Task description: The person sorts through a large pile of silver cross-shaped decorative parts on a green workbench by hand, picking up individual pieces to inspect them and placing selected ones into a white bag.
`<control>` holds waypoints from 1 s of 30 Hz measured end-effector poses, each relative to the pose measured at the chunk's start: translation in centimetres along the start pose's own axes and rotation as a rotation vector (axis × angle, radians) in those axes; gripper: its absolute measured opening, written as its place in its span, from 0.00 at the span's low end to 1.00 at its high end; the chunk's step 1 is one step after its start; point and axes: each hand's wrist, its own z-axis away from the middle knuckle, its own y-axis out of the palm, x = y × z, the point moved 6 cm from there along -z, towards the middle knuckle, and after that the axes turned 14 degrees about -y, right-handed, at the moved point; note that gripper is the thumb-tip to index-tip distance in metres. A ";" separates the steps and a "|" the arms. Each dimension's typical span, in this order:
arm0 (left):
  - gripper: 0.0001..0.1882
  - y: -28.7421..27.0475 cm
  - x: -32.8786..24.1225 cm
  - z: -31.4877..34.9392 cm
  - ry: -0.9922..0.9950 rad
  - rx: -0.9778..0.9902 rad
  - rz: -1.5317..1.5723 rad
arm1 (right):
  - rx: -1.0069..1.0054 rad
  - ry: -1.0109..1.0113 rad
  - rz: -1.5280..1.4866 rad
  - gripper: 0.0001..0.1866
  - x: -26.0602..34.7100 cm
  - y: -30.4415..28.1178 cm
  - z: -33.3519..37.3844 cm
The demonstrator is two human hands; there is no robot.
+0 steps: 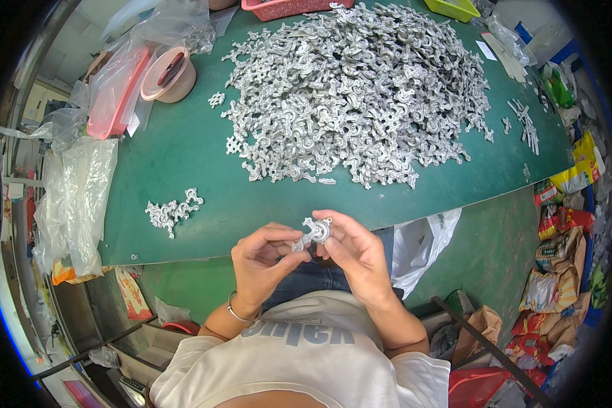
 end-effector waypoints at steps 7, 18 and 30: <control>0.14 0.0 0.2 0.0 -0.010 0.013 0.020 | 0.004 0.009 -0.025 0.21 -0.2 -0.1 0.0; 0.14 -0.1 0.1 0.2 -0.021 0.021 0.022 | 0.063 0.008 -0.101 0.19 -0.3 0.1 0.0; 0.15 0.0 -0.2 0.4 -0.011 0.038 0.036 | 0.084 0.008 -0.102 0.19 0.0 0.1 0.2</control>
